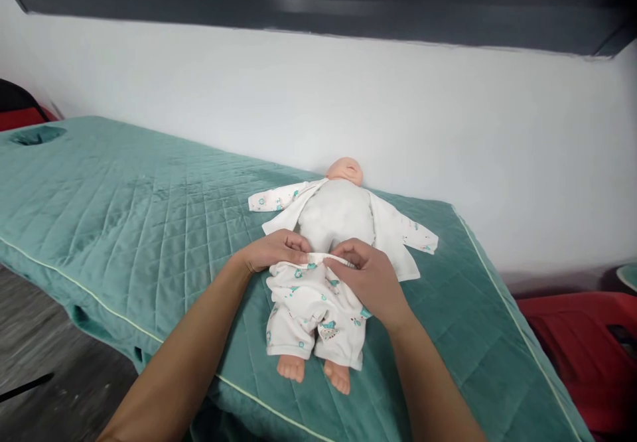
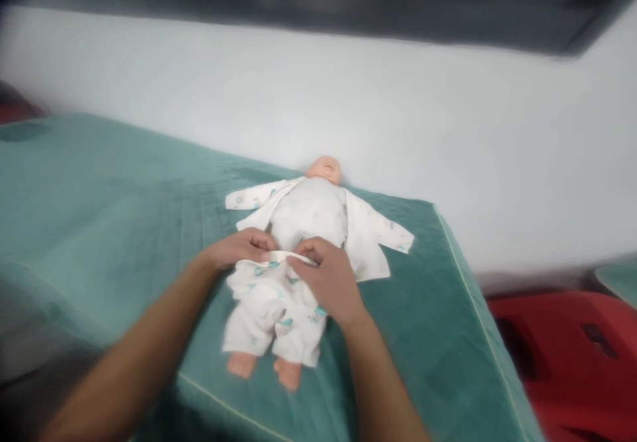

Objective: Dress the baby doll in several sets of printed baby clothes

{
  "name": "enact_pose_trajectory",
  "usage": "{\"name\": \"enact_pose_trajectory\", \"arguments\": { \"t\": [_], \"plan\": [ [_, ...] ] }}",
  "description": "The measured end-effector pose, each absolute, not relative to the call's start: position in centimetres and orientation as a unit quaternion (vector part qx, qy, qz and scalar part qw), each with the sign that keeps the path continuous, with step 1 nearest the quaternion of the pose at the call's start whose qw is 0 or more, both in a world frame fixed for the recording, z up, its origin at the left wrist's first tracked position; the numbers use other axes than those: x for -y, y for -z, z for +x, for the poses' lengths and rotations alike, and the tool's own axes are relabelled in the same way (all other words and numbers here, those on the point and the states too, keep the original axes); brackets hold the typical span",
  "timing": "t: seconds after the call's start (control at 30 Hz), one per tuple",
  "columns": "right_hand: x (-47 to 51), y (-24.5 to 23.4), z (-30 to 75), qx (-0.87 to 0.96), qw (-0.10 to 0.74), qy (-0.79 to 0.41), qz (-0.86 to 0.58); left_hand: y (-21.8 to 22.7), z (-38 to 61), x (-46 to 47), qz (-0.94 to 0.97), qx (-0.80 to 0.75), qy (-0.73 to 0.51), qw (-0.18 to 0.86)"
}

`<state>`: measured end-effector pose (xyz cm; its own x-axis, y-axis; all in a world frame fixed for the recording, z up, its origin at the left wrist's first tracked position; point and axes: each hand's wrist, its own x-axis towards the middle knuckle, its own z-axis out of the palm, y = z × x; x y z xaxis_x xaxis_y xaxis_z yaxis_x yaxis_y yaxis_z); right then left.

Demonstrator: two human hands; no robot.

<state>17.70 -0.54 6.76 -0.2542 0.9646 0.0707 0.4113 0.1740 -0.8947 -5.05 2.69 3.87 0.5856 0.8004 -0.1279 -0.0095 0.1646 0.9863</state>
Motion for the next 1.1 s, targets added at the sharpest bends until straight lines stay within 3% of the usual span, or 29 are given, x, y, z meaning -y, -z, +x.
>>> {"name": "enact_pose_trajectory", "arguments": {
  "t": [0.17,0.4,0.7,0.9,1.1],
  "plan": [
    [-0.7,-6.7,19.6,0.595,0.421,-0.461,-0.506,-3.3,-5.5,-2.9,0.528,-0.349,-0.347,0.692],
    [-2.4,-5.8,22.2,0.586,0.391,-0.484,-0.519,-2.9,-4.8,-3.5,0.414,-0.347,-0.494,0.681],
    [-2.7,-5.9,22.3,0.459,0.540,-0.593,-0.383,-2.7,-4.1,-3.9,0.344,-0.402,-0.581,0.618],
    [-4.2,-3.9,22.2,0.418,0.579,-0.559,-0.421,-2.3,-3.9,-4.4,0.355,-0.413,-0.591,0.595],
    [-5.5,-1.6,22.5,0.480,0.574,-0.411,-0.521,-1.6,-4.0,-5.2,0.404,-0.443,-0.551,0.580]
  ]
}}
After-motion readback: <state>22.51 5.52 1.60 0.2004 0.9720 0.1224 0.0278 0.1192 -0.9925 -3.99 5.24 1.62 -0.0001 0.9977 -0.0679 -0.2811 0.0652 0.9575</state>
